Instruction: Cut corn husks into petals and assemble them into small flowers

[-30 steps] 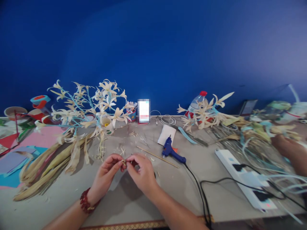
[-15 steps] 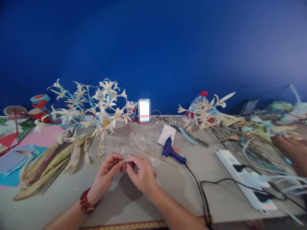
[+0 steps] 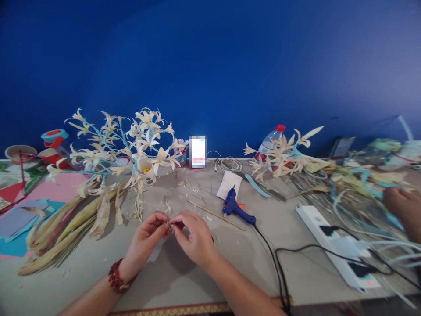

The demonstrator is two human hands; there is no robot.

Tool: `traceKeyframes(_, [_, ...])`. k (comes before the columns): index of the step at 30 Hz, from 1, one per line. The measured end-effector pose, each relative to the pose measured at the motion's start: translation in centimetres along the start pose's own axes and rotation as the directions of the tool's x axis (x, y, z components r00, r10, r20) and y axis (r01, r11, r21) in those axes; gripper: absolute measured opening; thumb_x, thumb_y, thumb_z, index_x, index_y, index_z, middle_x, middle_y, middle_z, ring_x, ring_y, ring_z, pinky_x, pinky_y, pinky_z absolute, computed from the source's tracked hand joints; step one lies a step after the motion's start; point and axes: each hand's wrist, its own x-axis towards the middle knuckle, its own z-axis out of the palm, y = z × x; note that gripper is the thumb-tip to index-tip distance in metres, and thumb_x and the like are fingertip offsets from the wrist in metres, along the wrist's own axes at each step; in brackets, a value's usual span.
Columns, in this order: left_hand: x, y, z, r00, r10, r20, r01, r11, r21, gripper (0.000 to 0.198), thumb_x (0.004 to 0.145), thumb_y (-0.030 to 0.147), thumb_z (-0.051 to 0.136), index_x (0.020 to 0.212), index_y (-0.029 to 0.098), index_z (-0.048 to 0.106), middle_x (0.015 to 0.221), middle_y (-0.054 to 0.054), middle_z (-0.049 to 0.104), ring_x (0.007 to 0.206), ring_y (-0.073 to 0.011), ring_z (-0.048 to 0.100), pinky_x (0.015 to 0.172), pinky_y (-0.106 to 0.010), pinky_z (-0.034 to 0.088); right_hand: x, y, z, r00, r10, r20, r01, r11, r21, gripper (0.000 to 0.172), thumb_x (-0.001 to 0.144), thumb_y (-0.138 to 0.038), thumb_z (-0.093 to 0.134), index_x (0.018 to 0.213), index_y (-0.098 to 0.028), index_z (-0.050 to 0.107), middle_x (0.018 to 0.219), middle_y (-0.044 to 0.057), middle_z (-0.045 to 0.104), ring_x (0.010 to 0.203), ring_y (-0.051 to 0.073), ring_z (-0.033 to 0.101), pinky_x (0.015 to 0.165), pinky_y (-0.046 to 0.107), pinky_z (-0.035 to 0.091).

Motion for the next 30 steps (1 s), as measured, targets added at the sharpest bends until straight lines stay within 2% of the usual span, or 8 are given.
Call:
traceKeyframes(4, [0.0, -0.5, -0.1, 0.999, 0.047, -0.016, -0.045, 0.993, 0.106, 0.012, 0.082, 0.029, 0.063, 0.084, 0.017, 0.06, 0.073, 0.0, 0.061, 0.066, -0.0116, 0.056, 0.062, -0.021, 0.046, 0.1, 0.1, 0.0, 1.0, -0.007, 0.029, 0.007, 1.0, -0.002, 0.012, 0.087, -0.02, 0.056, 0.093, -0.024, 0.067, 0.083, 0.004, 0.067, 0.077, 0.018, 0.062, 0.072, 0.029, 0.047])
traceKeyframes(9, [0.0, -1.0, -0.5, 0.993, 0.12, 0.019, -0.121, 0.957, 0.262, 0.008, 0.085, 0.024, 0.058, 0.09, 0.018, 0.059, 0.079, -0.001, 0.062, 0.074, -0.0138, 0.059, 0.07, -0.024, 0.047, 0.2, 0.6, 0.0, 0.998, -0.001, 0.064, 0.004, 0.999, -0.042, 0.011, 0.09, -0.026, 0.058, 0.097, -0.025, 0.066, 0.087, 0.004, 0.07, 0.08, 0.019, 0.063, 0.075, 0.03, 0.046])
traceKeyframes(13, [-0.1, -0.9, -0.5, 0.988, 0.148, 0.038, -0.152, 0.927, 0.344, 0.009, 0.086, 0.021, 0.056, 0.094, 0.018, 0.059, 0.081, -0.002, 0.063, 0.076, -0.014, 0.059, 0.071, -0.025, 0.046, 0.4, 0.9, -0.1, 0.993, 0.008, 0.117, -0.011, 1.0, 0.024, 0.01, 0.091, -0.026, 0.056, 0.091, -0.023, 0.066, 0.085, 0.003, 0.068, 0.079, 0.018, 0.062, 0.072, 0.028, 0.045])
traceKeyframes(18, [-0.1, -0.5, -0.2, 0.997, 0.059, 0.049, -0.069, 0.968, 0.242, 0.015, 0.086, 0.025, 0.057, 0.099, 0.017, 0.058, 0.076, 0.0, 0.061, 0.071, -0.0129, 0.057, 0.068, -0.023, 0.046, 0.2, 0.9, 0.0, 0.993, 0.086, 0.084, -0.091, 0.994, 0.059, 0.008, 0.091, -0.025, 0.053, 0.088, -0.021, 0.059, 0.083, 0.002, 0.061, 0.075, 0.015, 0.056, 0.068, 0.026, 0.043])
traceKeyframes(25, [0.0, 0.0, -0.1, 0.998, -0.04, 0.055, 0.034, 0.994, 0.104, 0.02, 0.082, 0.031, 0.063, 0.095, 0.016, 0.067, 0.068, 0.0, 0.061, 0.063, -0.0118, 0.054, 0.061, -0.022, 0.044, 0.0, 1.7, 0.5, 0.97, 0.241, 0.028, -0.237, 0.915, 0.327, 0.013, 0.093, -0.032, 0.052, 0.088, -0.02, 0.054, 0.077, -0.001, 0.053, 0.066, 0.012, 0.054, 0.061, 0.023, 0.045])
traceKeyframes(30, [0.0, 0.1, -0.2, 0.997, -0.061, 0.055, 0.056, 0.995, 0.082, 0.02, 0.082, 0.032, 0.064, 0.093, 0.016, 0.069, 0.067, 0.0, 0.061, 0.064, -0.0119, 0.054, 0.062, -0.022, 0.043, 0.0, 2.1, 0.9, 0.96, 0.278, -0.022, -0.236, 0.854, 0.464, 0.014, 0.092, -0.035, 0.053, 0.089, -0.021, 0.054, 0.078, -0.002, 0.053, 0.064, 0.011, 0.055, 0.061, 0.023, 0.048])
